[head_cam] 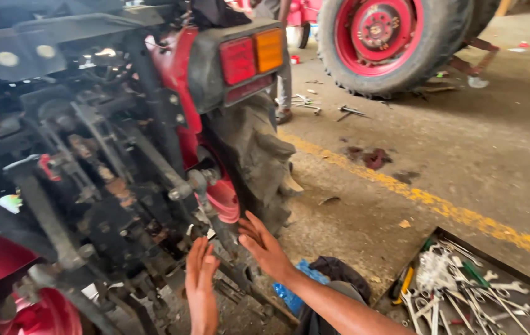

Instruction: Adjusting or repairing the rear mechanical hitch/linkage components of a small red tractor.

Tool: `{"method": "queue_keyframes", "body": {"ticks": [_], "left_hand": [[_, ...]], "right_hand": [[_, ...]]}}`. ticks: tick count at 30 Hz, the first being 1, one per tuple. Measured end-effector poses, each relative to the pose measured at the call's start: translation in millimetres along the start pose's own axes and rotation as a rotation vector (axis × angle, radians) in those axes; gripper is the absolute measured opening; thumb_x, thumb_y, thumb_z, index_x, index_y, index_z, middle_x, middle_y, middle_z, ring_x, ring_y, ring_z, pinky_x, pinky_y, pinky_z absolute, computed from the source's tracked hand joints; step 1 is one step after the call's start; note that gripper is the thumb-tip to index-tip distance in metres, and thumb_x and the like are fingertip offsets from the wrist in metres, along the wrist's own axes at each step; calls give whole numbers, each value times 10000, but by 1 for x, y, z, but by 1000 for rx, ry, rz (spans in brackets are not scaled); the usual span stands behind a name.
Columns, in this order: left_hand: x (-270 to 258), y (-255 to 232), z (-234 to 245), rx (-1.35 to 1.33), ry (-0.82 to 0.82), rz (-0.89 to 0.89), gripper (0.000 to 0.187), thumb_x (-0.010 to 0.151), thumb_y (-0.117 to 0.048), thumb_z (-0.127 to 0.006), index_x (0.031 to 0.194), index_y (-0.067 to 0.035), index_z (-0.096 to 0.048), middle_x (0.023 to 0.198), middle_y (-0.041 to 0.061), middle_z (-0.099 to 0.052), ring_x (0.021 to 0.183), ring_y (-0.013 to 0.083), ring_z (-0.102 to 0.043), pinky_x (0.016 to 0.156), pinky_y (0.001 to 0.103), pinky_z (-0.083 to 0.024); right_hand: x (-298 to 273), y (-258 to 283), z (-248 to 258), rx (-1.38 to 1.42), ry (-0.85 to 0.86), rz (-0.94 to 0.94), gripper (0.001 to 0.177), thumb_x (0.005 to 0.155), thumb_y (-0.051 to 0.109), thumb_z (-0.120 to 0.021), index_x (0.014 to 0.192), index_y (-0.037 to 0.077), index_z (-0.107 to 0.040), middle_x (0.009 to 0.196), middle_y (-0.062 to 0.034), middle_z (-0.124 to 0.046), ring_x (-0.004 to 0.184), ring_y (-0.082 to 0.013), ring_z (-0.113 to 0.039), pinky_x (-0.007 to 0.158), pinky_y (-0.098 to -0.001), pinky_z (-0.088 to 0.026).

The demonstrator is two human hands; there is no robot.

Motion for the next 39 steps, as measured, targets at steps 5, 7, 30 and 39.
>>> {"method": "queue_keyframes", "body": {"ticks": [5, 7, 30, 39], "left_hand": [[0, -37, -32, -188, 86, 15, 666, 1000, -329, -473, 1559, 0, -322, 1619, 176, -407, 1502, 309, -394, 1160, 478, -356], [-1, -57, -43, -264, 133, -20, 697, 1001, -359, -467, 1566, 13, -299, 1629, 188, -386, 1513, 323, -376, 1166, 493, -343], [20, -56, -1, -706, 147, 133, 669, 1042, -465, -380, 1486, 30, -447, 1459, 199, -556, 1248, 298, -567, 1002, 439, -440], [42, -16, 44, -458, -118, 103, 562, 1008, -431, -452, 1400, -36, -530, 1414, 126, -604, 1246, 251, -606, 961, 403, -499]], "right_hand": [[-20, 103, -30, 23, 48, 229, 762, 1055, 347, -556, 1640, 45, -173, 1620, -213, -404, 1485, -279, -425, 1174, -410, -397], [-26, 130, -41, -11, 67, 297, 763, 1070, 385, -525, 1637, 22, -166, 1626, -225, -406, 1499, -287, -419, 1185, -420, -399], [-10, 79, -46, 474, 225, -117, 640, 1066, 458, -474, 1497, -15, -458, 1360, -184, -643, 1185, -263, -651, 992, -403, -523], [58, 52, -36, 23, 20, -22, 614, 1002, 362, -566, 1508, 63, -390, 1363, -145, -639, 1182, -218, -651, 936, -348, -551]]}}
Point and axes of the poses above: each hand's wrist, its own x-axis towards the middle knuckle, its own z-axis out of the back of the hand, y = z × x, the point moved 5 cm from there along x, towards the middle knuckle
